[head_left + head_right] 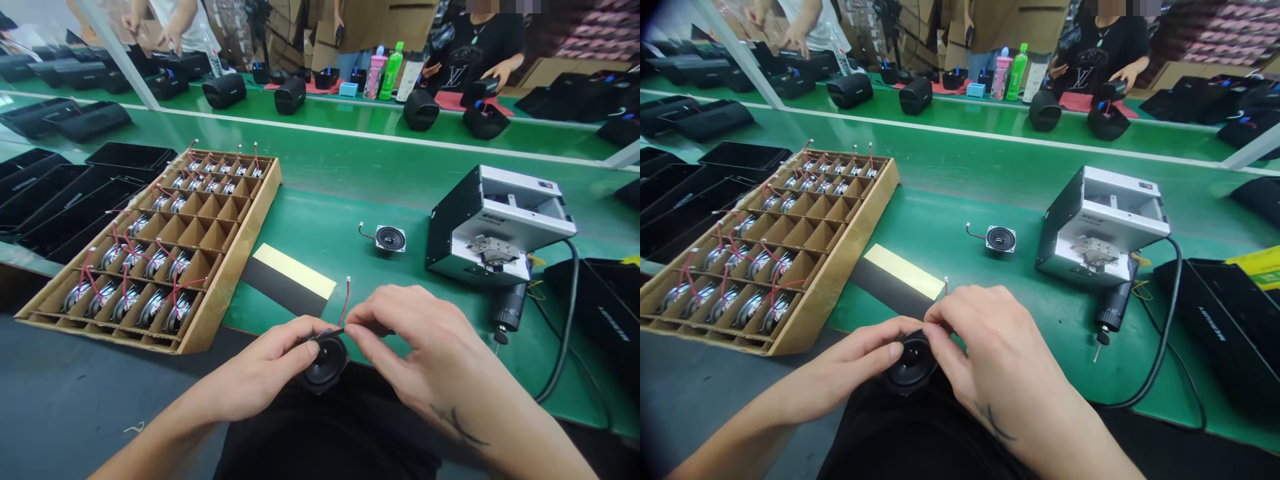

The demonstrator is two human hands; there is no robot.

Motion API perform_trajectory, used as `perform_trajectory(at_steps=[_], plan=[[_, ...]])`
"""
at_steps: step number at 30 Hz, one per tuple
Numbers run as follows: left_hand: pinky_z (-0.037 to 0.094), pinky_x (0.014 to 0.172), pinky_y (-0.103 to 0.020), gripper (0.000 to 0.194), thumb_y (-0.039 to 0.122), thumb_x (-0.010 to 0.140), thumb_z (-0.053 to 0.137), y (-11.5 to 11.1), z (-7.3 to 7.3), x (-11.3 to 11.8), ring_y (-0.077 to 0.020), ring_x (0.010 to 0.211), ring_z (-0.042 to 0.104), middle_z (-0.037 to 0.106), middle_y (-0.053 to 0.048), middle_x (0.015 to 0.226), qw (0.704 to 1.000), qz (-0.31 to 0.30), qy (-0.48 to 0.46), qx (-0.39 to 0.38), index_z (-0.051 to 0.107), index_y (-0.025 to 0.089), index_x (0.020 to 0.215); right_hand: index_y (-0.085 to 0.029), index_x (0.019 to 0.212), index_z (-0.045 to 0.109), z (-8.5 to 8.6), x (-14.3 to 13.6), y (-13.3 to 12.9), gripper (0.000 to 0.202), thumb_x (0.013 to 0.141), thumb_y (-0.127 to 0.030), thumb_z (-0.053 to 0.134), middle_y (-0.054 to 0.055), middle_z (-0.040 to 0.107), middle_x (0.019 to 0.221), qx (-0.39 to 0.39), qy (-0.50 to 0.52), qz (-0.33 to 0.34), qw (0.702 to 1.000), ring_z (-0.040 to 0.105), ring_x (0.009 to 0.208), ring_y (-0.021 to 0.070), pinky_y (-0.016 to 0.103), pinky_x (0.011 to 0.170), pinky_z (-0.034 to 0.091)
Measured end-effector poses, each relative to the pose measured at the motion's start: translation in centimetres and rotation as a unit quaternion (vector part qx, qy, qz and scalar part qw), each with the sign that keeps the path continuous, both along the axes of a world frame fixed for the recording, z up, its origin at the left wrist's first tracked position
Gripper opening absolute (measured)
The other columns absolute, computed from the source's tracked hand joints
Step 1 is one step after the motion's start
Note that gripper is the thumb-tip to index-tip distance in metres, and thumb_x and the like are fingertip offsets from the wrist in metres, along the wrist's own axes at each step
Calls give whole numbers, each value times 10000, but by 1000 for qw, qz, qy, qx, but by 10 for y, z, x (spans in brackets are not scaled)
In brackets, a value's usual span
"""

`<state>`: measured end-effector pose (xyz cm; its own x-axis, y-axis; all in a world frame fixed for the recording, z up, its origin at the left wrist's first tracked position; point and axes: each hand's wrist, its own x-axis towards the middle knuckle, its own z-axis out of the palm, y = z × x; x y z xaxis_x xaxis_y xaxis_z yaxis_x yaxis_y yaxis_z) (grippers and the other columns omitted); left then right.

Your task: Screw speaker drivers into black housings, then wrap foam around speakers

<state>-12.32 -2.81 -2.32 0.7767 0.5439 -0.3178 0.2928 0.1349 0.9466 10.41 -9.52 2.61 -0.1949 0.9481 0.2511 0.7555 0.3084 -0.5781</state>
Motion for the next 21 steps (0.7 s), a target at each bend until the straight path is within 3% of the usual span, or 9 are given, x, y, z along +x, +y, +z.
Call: perform_trajectory(at_steps=[9,21], plan=[[421,980,-325,309,443,1025,494,0,1,-1,-223,1098,570,655,-43,1159,998,2,-28,-63,622,231,1209,-246,900,662,-32,3,3,99,976,-182,660,-106,645,840,-22,60,-61,996,554,747,90,280,765,363],[427,898,-275,215,388,1020,508,-7,-11,7,-173,992,540,625,-25,1092,992,54,-62,-94,627,224,1092,-270,928,662,-46,-3,-5,103,981,-188,629,-107,646,869,-7,101,-92,991,574,779,87,275,768,392]])
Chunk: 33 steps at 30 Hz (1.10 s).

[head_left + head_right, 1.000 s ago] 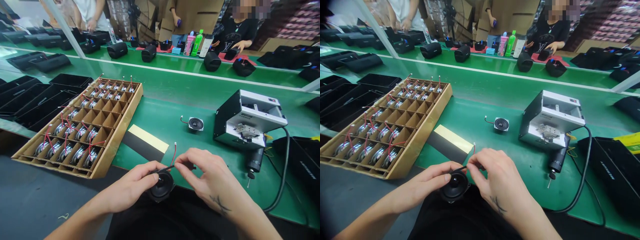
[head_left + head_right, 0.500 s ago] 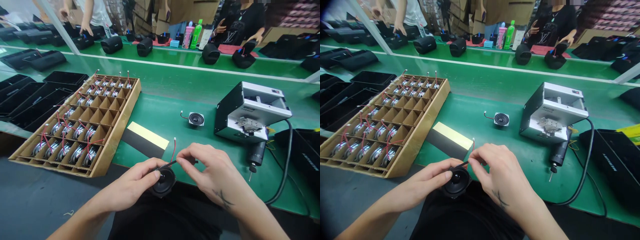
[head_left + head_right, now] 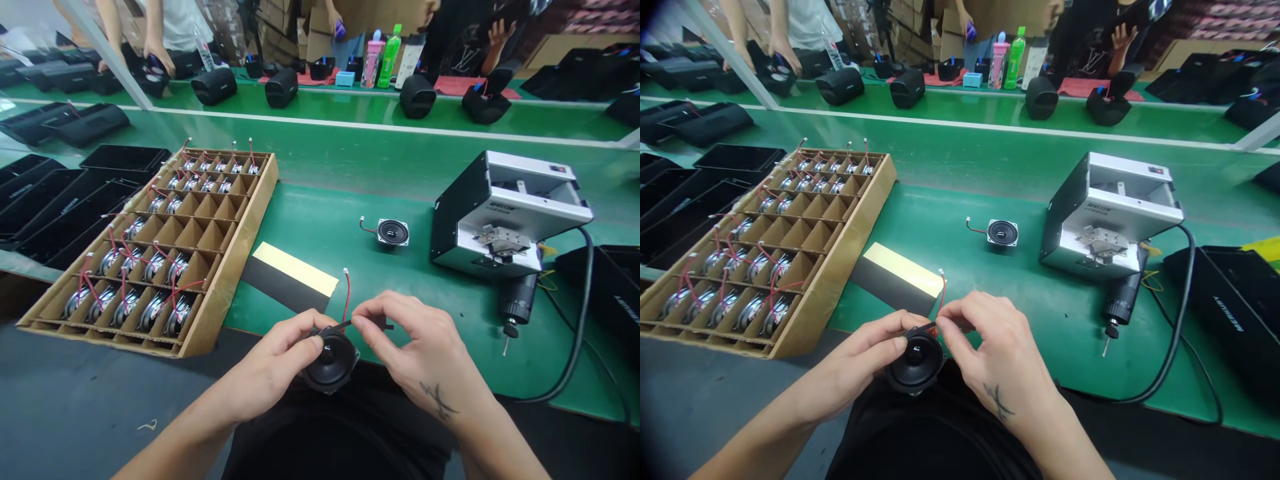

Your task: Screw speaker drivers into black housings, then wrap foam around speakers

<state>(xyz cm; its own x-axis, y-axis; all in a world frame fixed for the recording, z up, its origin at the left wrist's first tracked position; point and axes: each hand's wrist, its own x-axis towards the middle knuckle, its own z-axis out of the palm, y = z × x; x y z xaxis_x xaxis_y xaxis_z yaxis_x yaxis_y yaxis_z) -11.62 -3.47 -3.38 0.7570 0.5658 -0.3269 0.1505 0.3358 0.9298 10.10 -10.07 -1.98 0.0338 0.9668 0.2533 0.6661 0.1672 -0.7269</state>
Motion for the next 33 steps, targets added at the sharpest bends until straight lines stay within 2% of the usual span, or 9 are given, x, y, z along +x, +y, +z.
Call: perform_trajectory(at_steps=[8,15,22,27,33], plan=[[430,879,-259,219,382,1006,542,-2,-4,11,-161,966,547,636,-24,1058,999,41,-7,12,658,203,1055,-258,913,671,-3,-3,-4,107,986,-185,645,-89,646,855,4,30,-11,999,577,768,91,278,773,397],[433,907,-251,197,390,977,600,-6,-6,18,-175,1027,578,646,-21,1034,995,84,-10,51,671,207,963,-263,938,664,-9,-5,-10,94,992,-191,637,-89,638,870,10,57,-15,998,578,783,86,266,778,405],[420,958,-240,188,396,965,629,-6,-9,23,-169,1058,586,648,-13,1043,993,106,-22,37,685,219,939,-254,941,659,-14,-8,-11,104,1004,-189,610,-76,634,867,15,83,-26,996,579,786,92,276,772,395],[426,962,-251,212,427,950,646,-4,-11,24,-187,1076,590,656,-22,1049,994,101,-11,45,700,222,955,-235,927,656,-17,-8,-14,100,1002,-183,615,-64,630,853,21,88,-36,995,570,778,99,283,759,391],[409,1020,-285,210,424,957,641,-3,-13,23,-214,1142,571,655,-36,1107,994,94,9,52,698,228,1005,-220,907,657,-9,-8,-13,122,996,-153,609,-50,627,832,42,77,-41,995,561,760,110,293,734,385]])
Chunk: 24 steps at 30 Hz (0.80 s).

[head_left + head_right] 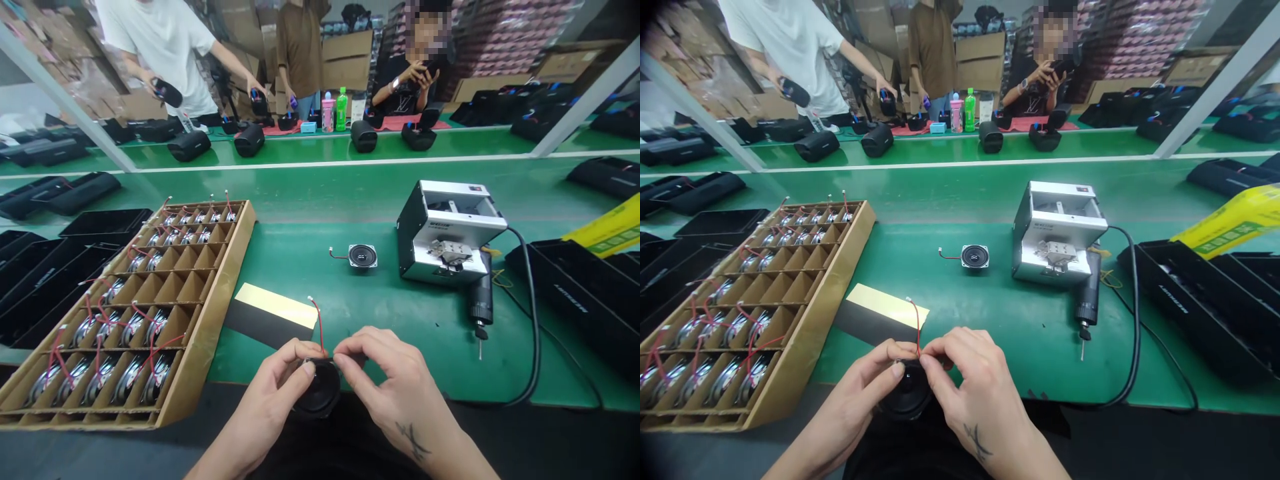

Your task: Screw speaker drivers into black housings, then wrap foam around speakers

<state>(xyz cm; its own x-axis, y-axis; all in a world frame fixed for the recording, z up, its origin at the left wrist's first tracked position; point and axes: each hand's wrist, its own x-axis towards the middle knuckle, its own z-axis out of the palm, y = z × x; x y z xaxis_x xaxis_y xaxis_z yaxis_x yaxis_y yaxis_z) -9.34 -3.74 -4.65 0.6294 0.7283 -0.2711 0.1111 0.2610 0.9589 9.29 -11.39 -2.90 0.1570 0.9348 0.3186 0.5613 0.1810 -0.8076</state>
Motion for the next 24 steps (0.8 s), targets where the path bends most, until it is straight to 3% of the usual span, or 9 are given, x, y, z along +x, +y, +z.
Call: perform_trajectory(at_steps=[12,24], plan=[[362,1051,-271,206,426,980,611,-1,0,-3,-205,1198,547,640,-32,1163,1000,-26,-4,-14,694,242,1019,-220,876,656,-14,-1,-3,135,983,-153,607,-39,635,804,-8,32,-29,999,579,758,132,291,768,395],[413,986,-267,187,397,917,695,-3,-3,5,-194,1105,580,659,-36,1103,999,31,-27,-18,662,214,901,-212,886,665,-16,-7,-2,125,984,-150,618,-29,640,806,38,36,-41,998,586,756,129,277,775,414]])
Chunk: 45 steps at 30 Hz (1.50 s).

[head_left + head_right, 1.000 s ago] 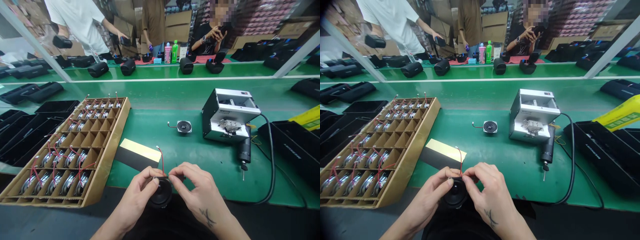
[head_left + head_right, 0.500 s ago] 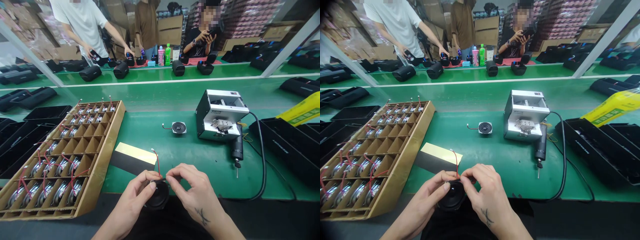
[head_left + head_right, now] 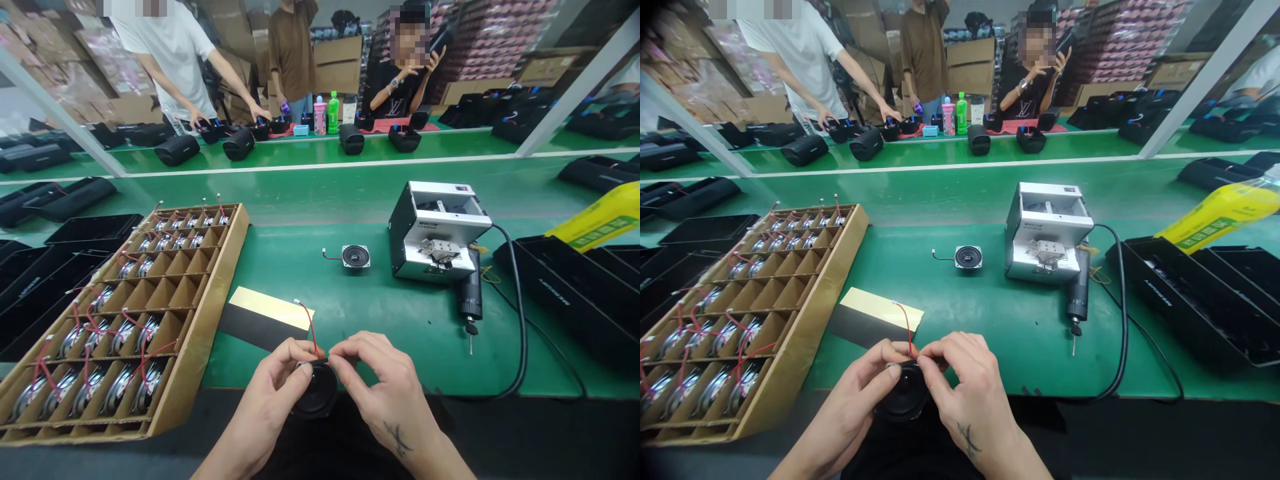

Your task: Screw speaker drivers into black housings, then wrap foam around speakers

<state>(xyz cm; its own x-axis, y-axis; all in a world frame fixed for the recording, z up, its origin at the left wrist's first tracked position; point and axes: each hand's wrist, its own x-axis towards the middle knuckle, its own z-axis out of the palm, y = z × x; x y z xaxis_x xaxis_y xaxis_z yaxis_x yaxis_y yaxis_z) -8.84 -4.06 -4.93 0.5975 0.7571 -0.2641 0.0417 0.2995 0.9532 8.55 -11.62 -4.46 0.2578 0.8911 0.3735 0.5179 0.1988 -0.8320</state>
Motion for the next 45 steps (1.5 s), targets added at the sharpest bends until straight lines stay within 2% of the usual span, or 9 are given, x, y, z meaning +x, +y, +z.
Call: perform_trajectory(at_steps=[7,10,20,32,37,41,45], plan=[[427,944,-260,230,399,897,719,-1,-1,2,-188,1086,580,656,-45,1137,999,35,-7,-7,617,198,850,-214,973,677,-3,3,-2,106,1000,-154,594,-5,665,888,-3,4,17,1000,614,791,142,270,765,452],[436,948,-254,252,406,880,743,-1,1,3,-180,1078,592,662,-43,1123,999,48,-17,-14,615,194,835,-214,953,667,-3,5,-5,106,1005,-162,591,-19,647,866,-16,11,16,1000,600,784,129,259,744,445],[464,972,-245,208,368,888,750,-2,1,5,-163,1076,624,640,-27,1103,998,37,-39,-35,643,192,859,-203,861,646,9,12,-10,120,977,-186,621,-31,589,812,-70,34,15,997,557,754,107,253,699,421],[469,958,-241,224,343,879,764,-2,-1,11,-154,1053,631,627,-12,1089,996,50,-47,-50,624,184,807,-215,834,652,5,10,-13,149,973,-189,604,-49,606,804,-85,51,-13,995,555,738,102,250,726,420],[464,950,-234,254,342,862,783,-3,0,15,-141,1022,613,622,-9,1055,995,56,-53,-57,605,177,787,-207,877,638,2,9,-13,151,1013,-216,572,-29,619,850,-79,64,-1,995,584,794,117,254,767,440],[455,946,-211,241,346,886,762,-6,-2,17,-126,1057,575,620,8,1097,993,56,-67,-84,576,198,845,-211,980,612,-4,3,-11,47,1009,-244,593,-22,652,974,-85,121,14,989,636,893,121,240,846,492],[473,934,-224,190,381,935,702,-8,-4,16,-148,1138,562,594,8,1255,991,49,-66,-102,587,241,992,-226,1047,559,-12,-4,-7,152,948,-247,672,-34,650,1000,-87,181,13,980,655,871,108,219,830,543]])
